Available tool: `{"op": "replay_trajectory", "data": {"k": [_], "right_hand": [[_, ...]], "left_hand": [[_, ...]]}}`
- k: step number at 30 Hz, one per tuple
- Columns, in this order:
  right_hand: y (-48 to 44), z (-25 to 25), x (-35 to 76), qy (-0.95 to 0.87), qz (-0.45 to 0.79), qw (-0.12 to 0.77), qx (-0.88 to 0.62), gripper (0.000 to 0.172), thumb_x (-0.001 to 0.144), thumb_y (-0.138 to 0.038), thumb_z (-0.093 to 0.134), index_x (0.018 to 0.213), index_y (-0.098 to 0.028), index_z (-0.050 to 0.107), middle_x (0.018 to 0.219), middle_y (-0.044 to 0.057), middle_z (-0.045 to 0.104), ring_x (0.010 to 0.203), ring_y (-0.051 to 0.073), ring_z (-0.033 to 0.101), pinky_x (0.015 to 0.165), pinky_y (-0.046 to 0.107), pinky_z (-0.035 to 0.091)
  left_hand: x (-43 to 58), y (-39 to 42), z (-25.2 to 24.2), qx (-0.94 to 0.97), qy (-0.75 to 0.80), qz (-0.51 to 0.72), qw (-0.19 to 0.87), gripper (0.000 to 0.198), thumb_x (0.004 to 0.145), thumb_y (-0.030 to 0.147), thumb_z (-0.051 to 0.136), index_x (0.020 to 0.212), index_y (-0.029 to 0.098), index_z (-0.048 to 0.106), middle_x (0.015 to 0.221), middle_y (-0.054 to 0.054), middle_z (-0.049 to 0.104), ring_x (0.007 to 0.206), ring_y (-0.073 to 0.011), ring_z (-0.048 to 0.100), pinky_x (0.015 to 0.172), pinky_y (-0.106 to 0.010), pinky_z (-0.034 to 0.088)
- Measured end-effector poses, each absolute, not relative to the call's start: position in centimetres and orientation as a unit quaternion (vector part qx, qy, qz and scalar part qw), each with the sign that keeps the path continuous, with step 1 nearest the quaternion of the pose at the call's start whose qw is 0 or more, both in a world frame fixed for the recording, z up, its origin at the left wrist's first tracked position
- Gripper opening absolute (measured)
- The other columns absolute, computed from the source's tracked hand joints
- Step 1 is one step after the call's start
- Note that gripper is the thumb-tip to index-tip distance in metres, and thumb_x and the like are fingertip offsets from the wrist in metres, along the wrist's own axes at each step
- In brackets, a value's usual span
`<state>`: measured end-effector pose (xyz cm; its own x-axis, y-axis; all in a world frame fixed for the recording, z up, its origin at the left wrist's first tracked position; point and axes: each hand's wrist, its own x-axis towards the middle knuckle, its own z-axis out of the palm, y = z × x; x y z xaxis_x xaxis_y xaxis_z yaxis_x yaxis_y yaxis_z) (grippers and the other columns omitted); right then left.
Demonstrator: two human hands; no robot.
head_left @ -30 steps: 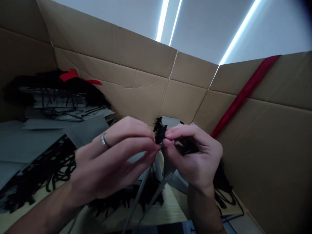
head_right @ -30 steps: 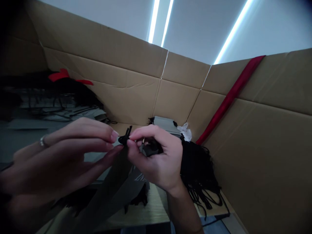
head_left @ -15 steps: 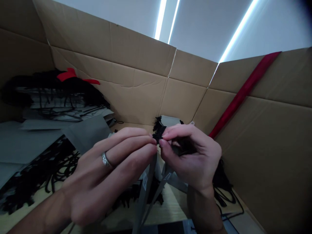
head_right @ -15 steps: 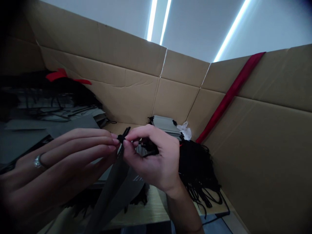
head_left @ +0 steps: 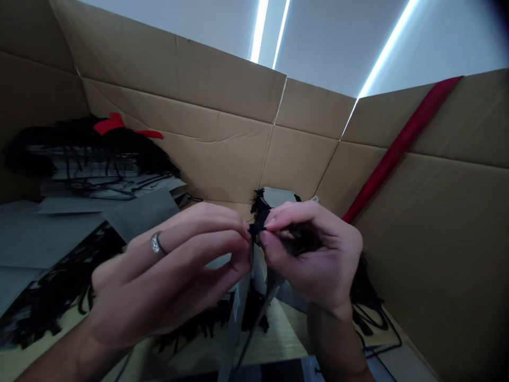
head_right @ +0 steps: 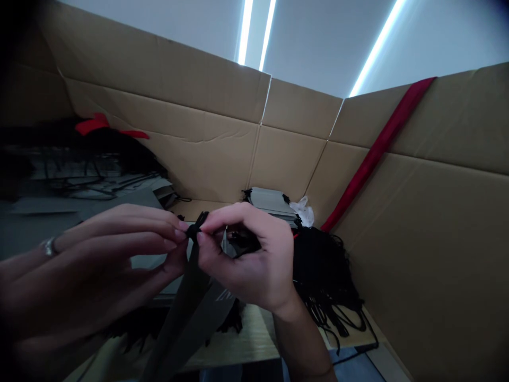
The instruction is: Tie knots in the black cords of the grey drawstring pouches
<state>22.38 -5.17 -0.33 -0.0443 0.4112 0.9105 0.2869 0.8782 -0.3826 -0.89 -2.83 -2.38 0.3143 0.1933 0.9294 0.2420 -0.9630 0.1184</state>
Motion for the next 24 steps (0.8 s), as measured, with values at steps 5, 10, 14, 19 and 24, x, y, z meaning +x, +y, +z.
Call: {"op": "replay_trajectory", "data": {"k": [5,10,14,19,24], "right_hand": [[-5.1,-0.3,22.3,-0.711,0.063,0.654,-0.249,0.023,0.088,-0.007,0.094,0.096,-0.027,0.086,0.092,0.0,0.09,0.075,0.017,0.083,0.067,0.027,0.068],[-5.2,-0.3,22.3,-0.698,0.076,0.669,-0.244,0.025,0.086,-0.005,0.094,0.096,-0.027,0.087,0.094,0.0,0.091,0.076,0.018,0.082,0.067,0.028,0.068],[-5.4,-0.2,22.6,-0.693,0.082,0.667,-0.26,0.027,0.087,-0.004,0.096,0.096,-0.027,0.086,0.091,-0.001,0.089,0.073,0.016,0.077,0.063,0.027,0.062],[-5.7,0.0,23.5,-0.718,0.109,0.64,-0.251,0.026,0.087,-0.007,0.098,0.099,-0.027,0.085,0.098,0.003,0.09,0.086,0.022,0.083,0.068,0.029,0.066],[-5.9,0.5,24.3,-0.716,0.203,0.619,-0.252,0.03,0.092,-0.017,0.101,0.116,-0.028,0.087,0.106,0.002,0.087,0.074,0.016,0.076,0.063,0.026,0.062]], "left_hand": [[0.4,-2.1,-1.7,-0.782,-0.086,-0.617,-0.025,0.021,0.102,0.019,0.094,0.116,0.027,0.08,0.11,-0.002,0.087,0.103,-0.0209,0.085,0.093,-0.038,0.076],[1.9,-1.7,-1.0,-0.755,-0.07,-0.618,-0.205,0.027,0.104,0.016,0.089,0.129,0.022,0.08,0.119,-0.004,0.086,0.108,-0.021,0.085,0.094,-0.032,0.075],[1.8,-1.9,-0.1,-0.791,-0.092,-0.484,-0.362,0.008,0.114,0.03,0.084,0.118,0.023,0.084,0.099,-0.003,0.087,0.087,-0.0166,0.084,0.075,-0.022,0.07],[1.1,-1.9,0.5,-0.786,-0.097,-0.497,-0.356,0.011,0.11,0.033,0.091,0.107,0.023,0.088,0.083,0.0,0.084,0.065,-0.0131,0.072,0.055,-0.019,0.054],[0.5,-1.9,0.5,-0.823,-0.107,-0.494,-0.26,0.007,0.114,0.023,0.079,0.109,0.022,0.084,0.082,0.003,0.079,0.067,-0.0105,0.066,0.061,-0.017,0.055]]}}
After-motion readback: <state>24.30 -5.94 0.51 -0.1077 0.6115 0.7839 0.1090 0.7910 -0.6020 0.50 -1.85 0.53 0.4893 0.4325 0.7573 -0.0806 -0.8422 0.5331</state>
